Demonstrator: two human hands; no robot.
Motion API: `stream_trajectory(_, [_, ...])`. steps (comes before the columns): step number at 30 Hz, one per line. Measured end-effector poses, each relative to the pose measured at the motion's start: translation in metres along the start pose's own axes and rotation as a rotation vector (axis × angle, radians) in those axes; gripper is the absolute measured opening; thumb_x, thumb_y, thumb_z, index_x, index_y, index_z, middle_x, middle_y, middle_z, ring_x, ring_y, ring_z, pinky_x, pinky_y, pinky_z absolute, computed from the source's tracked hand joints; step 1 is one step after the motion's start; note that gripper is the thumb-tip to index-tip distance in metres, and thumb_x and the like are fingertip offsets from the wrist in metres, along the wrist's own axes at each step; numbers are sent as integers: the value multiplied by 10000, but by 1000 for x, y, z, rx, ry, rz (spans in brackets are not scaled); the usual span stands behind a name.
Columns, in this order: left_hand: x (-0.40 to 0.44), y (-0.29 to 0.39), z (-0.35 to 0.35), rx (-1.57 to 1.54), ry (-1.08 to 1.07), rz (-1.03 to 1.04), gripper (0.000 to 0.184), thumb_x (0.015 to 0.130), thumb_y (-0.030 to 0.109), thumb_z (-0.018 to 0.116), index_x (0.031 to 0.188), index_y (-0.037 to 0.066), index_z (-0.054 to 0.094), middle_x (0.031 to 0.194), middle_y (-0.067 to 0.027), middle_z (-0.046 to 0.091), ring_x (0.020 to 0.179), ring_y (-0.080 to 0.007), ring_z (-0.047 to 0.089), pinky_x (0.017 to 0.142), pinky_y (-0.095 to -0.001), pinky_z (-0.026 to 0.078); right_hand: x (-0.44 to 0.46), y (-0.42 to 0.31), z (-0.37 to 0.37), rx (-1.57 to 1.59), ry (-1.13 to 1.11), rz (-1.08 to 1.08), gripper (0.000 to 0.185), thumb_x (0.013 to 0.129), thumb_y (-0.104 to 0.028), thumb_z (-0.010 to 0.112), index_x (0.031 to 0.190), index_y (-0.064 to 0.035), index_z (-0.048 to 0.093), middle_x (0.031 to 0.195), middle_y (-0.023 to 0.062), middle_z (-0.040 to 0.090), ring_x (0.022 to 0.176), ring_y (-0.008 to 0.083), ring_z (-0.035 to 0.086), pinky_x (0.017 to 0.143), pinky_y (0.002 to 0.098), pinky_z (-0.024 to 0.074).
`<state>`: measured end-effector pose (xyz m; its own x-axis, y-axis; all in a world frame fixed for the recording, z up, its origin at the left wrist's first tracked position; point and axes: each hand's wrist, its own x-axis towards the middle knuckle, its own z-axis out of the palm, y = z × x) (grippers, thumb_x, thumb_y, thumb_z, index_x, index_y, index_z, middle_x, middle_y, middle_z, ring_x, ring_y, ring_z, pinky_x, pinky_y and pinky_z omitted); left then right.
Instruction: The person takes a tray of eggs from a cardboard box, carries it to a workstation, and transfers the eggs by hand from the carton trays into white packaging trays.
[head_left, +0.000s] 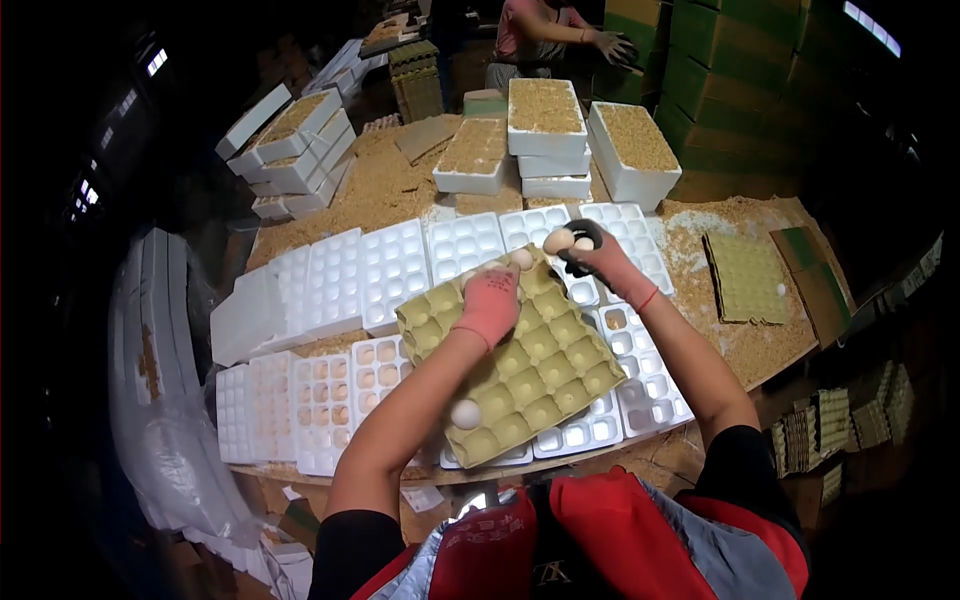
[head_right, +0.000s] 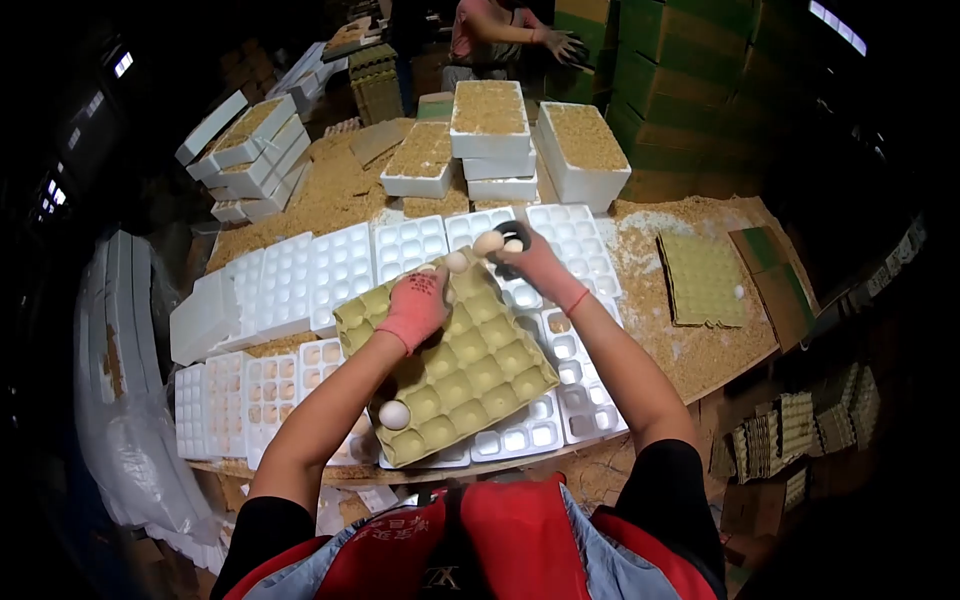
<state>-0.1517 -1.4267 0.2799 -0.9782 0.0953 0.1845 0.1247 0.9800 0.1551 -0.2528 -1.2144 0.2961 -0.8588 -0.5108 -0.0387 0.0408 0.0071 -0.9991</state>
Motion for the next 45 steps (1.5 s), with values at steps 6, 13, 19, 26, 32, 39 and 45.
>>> stream_trajectory(6, [-43,-57,-71,-1636,-66,-490,486,914,251,648,1355,66,565,1113,-65,660,962,-187,667,790,-277,543,28,-17,35,-1197,-146,-373,459,765,-206,747,1202,-91,669,1361,181,513,1170,317,591,940,387,517])
stream_trajectory(13, [17,-63,-9,311,-192,-125,341,797,258,716,1072,56,711,1341,-190,576,1160,-391,576,1002,-439,470,62,-3,49,-1438,-136,-569,342,693,-305,807,930,-74,721,1173,197,601,976,354,648,804,400,544])
stream_trajectory(19, [-48,-113,-40,-649,79,-351,365,928,379,651,1118,73,713,1203,-106,653,1026,-230,633,815,-327,517,16,-54,120,-155,-131,88,466,961,-468,559,1132,-48,667,956,37,695,801,151,673,633,250,453])
stream_trajectory(26, [-358,-300,-58,-1524,225,-959,437,1002,378,557,1189,-2,664,1263,-119,632,1012,-185,641,836,-304,528,-18,9,450,-701,-823,0,593,775,-446,753,1214,-51,690,1058,166,722,958,283,699,897,353,538])
stream_trajectory(32, [-405,-387,23,189,-249,-566,396,833,226,708,1219,150,665,1371,-206,501,1191,-372,554,984,-421,477,46,130,597,-974,-374,-271,456,798,-345,734,1209,-161,664,1276,170,547,970,354,666,840,439,537])
stream_trajectory(39, [-472,-350,-14,-457,129,-793,437,912,185,591,1327,73,515,1255,-182,560,1125,-393,574,911,-454,497,-30,118,582,-978,-570,-318,484,818,-206,701,1287,-204,582,1256,192,524,919,384,661,780,472,544])
stream_trajectory(45, [-479,-368,-13,-574,41,-788,518,838,129,652,1332,42,518,1333,-245,502,1238,-404,506,1010,-432,455,-95,136,574,-897,-564,-249,457,846,-80,637,1294,-145,578,1238,162,520,970,365,635,820,447,529])
